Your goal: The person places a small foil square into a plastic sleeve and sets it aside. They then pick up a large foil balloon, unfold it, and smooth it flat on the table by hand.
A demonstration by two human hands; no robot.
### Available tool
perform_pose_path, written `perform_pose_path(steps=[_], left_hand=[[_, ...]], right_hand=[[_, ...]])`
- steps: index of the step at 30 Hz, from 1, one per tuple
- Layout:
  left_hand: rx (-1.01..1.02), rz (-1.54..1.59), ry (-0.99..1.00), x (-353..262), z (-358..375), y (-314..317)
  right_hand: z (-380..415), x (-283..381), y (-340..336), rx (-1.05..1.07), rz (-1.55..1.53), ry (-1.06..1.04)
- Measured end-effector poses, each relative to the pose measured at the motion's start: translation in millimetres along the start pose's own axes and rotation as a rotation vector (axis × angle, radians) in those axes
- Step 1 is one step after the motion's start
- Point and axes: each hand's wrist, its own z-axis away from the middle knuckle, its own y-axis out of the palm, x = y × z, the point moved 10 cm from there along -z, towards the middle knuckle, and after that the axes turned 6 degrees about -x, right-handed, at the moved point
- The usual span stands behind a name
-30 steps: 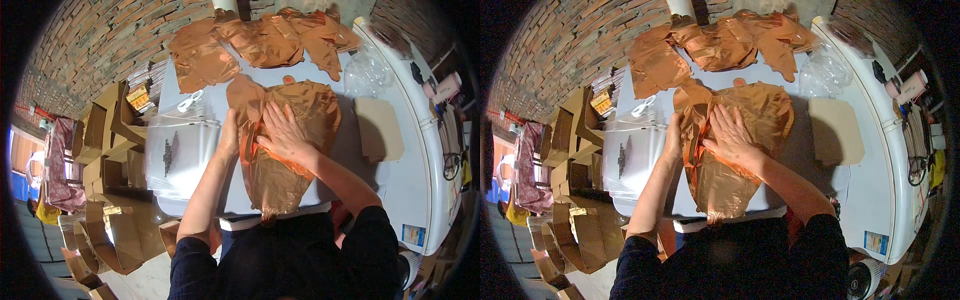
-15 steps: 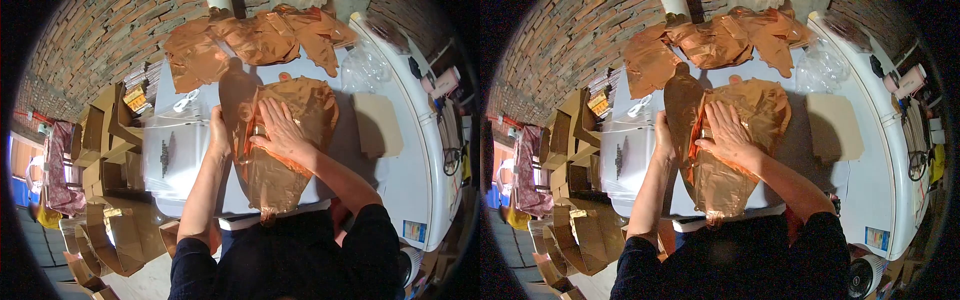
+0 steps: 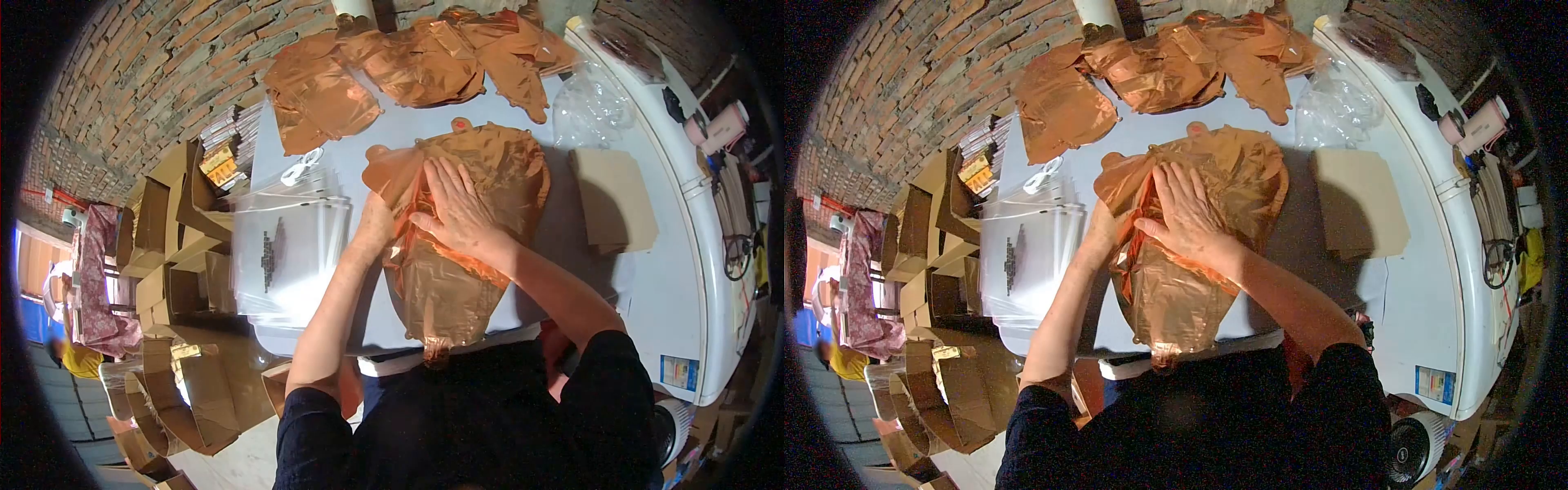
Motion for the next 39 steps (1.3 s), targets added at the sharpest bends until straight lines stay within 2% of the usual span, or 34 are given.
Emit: perform_pose_path(steps=[1,4,7,10,13,15,17,19,22,25,26,29,31,32,33,35,38,39], left_hand=[[0.014,-0.13,0.092,-5,1,3],[0.028,-0.394,0.207,-13,5,12],[0.0,-0.529,0.402,-31,12,20],[0.016,-0.564,0.434,-38,13,25],[0.019,-0.451,0.374,-38,8,22],[0.001,-0.195,0.294,-37,-3,6],[0.038,-0.121,0.478,-78,-8,-1],[-0.06,0.174,-0.098,-8,-10,-31],[-0.216,0.411,-0.414,20,21,-47],[-0.177,0.099,-0.567,-15,60,-53],[-0.198,0.3,-0.686,-11,79,-44],[-0.215,0.444,-0.768,-13,117,-34],[-0.057,0.182,-0.669,-21,130,-31],[-0.071,0.066,-0.534,-28,130,-27],[-0.011,0.022,-0.538,-23,135,-21],[-0.107,-0.203,-0.468,-22,136,-23],[-0.215,-0.563,-0.196,-40,128,-20],[-0.204,-0.608,-0.22,-39,129,-16]], right_hand=[[0,-3,0,-0.006,-0.035,0.015],[0,-16,-5,-0.063,-0.231,0.086],[1,-18,-5,-0.058,-0.327,0.109],[1,-18,-5,-0.042,-0.323,0.115],[0,-17,-7,-0.04,-0.32,0.103],[0,-15,-10,-0.036,-0.325,0.108],[2,-16,-8,-0.024,-0.322,0.127],[3,-19,-3,-0.002,-0.313,0.152],[3,-16,-2,-0.06,-0.237,0.063],[3,-14,1,-0.048,-0.136,0.043],[3,-12,1,-0.047,-0.115,0.033],[4,-9,2,-0.041,-0.064,0.004],[3,-7,3,-0.038,-0.044,-0.018],[2,-7,4,-0.031,-0.042,-0.011],[2,-7,5,-0.024,-0.041,-0.006],[2,-6,6,-0.018,-0.037,-0.007],[2,-7,8,-0.017,-0.032,-0.016],[2,-7,8,-0.015,-0.036,-0.015]])
